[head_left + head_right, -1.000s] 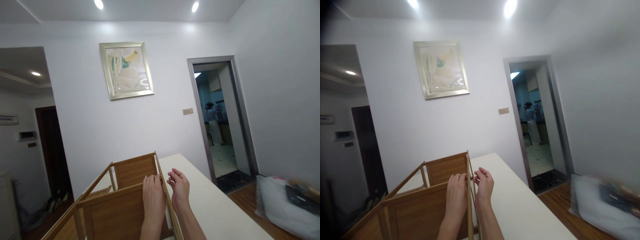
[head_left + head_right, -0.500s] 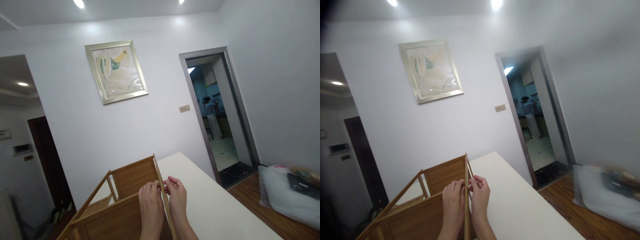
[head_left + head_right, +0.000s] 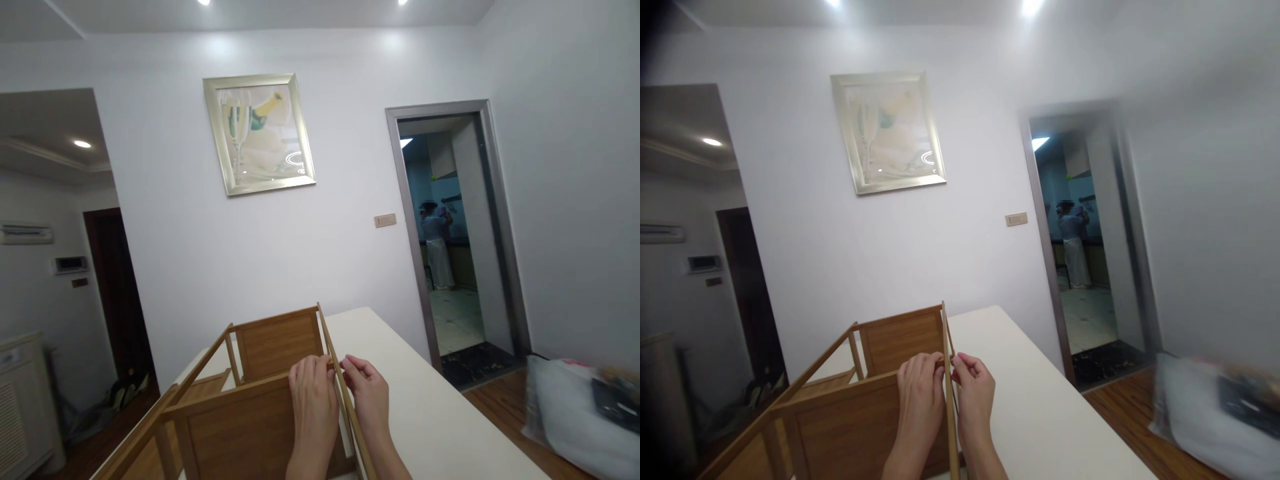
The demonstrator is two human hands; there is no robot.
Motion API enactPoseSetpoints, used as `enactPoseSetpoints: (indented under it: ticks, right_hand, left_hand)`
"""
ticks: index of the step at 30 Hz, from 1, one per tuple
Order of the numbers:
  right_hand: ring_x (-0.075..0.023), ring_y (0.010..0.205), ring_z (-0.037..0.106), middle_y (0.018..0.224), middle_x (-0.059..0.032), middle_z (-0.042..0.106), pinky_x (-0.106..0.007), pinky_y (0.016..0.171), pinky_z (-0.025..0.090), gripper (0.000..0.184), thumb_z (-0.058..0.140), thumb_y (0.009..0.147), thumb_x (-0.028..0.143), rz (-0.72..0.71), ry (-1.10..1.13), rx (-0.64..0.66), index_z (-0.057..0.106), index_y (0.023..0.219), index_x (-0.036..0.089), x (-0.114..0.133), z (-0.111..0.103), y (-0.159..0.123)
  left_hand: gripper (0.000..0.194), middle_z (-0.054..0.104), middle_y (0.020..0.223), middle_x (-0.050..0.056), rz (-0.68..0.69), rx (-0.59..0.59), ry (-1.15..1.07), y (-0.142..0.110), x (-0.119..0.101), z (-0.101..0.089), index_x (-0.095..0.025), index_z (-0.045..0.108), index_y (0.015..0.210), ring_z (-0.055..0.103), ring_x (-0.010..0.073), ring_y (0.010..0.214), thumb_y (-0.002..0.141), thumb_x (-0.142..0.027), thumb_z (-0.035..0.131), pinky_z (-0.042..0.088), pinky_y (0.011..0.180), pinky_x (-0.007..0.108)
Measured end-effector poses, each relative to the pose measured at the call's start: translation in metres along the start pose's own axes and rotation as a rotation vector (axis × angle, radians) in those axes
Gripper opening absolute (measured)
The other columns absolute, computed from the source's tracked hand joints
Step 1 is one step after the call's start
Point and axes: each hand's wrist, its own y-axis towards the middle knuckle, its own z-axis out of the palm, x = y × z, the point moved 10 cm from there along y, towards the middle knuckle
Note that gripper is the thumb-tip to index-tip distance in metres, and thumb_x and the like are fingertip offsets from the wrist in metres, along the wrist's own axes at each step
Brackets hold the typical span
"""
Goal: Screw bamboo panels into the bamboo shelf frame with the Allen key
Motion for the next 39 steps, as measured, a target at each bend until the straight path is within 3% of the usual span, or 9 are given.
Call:
enactPoseSetpoints:
  ticks: [10,21,39]
  right_hand:
    - [-0.0242,0.084,0.066,0.087,-0.0091,0.075,-0.032,0.076,0.053,0.038,0.081,0.059,0.044,-0.069,-0.201,0.080,0.077,0.082,0.014,0.004,0.002,0.003]
    - [-0.0254,0.086,0.068,0.089,-0.0085,0.076,-0.036,0.083,0.053,0.037,0.079,0.065,0.047,-0.198,-0.345,0.113,0.077,0.085,0.016,0.012,0.005,0.003]
    - [-0.0225,0.083,0.067,0.089,-0.0078,0.074,-0.034,0.080,0.053,0.042,0.076,0.067,0.051,-0.223,-0.340,0.123,0.071,0.089,0.016,-0.004,-0.001,0.013]
  left_hand:
    - [0.020,0.063,0.088,0.001,-0.082,0.006,-0.070,0.003,0.009,0.000,-0.022,0.064,0.096,0.056,0.0202,0.090,0.092,-0.011,0.048,0.036,0.094,0.043]
    - [0.023,0.064,0.090,0.001,-0.116,0.034,-0.116,0.004,0.015,0.000,-0.022,0.065,0.097,0.054,0.0200,0.093,0.092,-0.011,0.046,0.033,0.096,0.045]
    - [0.020,0.061,0.086,0.003,-0.165,0.040,-0.140,0.004,0.016,-0.006,-0.021,0.063,0.090,0.051,0.0213,0.090,0.091,-0.012,0.045,0.033,0.090,0.043]
